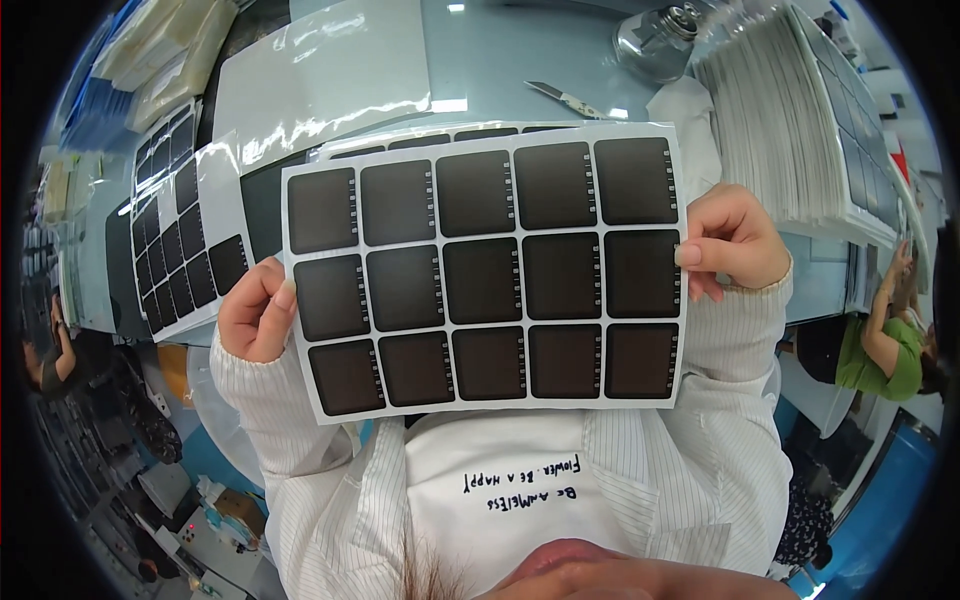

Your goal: Inspecting and cleaning solar panel components at a production workstation.

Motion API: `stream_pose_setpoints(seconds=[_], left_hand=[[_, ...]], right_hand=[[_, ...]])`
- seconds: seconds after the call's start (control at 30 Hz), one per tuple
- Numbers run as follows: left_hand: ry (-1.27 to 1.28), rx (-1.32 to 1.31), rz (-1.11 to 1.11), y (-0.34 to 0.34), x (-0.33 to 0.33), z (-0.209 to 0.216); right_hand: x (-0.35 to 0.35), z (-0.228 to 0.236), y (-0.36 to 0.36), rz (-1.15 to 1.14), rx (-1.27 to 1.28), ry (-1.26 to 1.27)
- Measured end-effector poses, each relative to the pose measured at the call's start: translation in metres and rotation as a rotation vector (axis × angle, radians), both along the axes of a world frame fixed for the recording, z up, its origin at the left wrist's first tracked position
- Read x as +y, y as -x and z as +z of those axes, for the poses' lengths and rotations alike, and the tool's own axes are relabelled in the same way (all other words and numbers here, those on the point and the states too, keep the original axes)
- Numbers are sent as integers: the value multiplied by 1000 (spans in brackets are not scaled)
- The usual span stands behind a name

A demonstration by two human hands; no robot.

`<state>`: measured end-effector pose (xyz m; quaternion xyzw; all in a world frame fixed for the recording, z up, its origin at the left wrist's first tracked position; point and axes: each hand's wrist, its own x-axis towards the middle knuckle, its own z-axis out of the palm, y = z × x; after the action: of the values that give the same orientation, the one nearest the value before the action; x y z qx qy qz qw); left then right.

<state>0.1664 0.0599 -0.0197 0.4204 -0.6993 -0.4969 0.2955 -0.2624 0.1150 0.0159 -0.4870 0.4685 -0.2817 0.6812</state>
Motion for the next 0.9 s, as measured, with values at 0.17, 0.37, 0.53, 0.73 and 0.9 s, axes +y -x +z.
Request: stream_pose_setpoints(seconds=[0.17, 0.37, 0.53, 0.73, 0.9], left_hand=[[28, 17, -71, -2, -1, -1], [65, 9, -94, -1, -2, 2], [54, 62, -112, -5, -1, 1], [-2, 84, -40, -1, 0, 0], [-83, 122, 68, 1, -2, -3]], right_hand=[[1, -1, 2, 62, -47, 61], [1, 0, 4, 102, -52, 98], [2, 1, 2, 106, -56, 106], [4, 0, 3, 49, -48, 60], [2, -2, 3, -29, -83, 23]])
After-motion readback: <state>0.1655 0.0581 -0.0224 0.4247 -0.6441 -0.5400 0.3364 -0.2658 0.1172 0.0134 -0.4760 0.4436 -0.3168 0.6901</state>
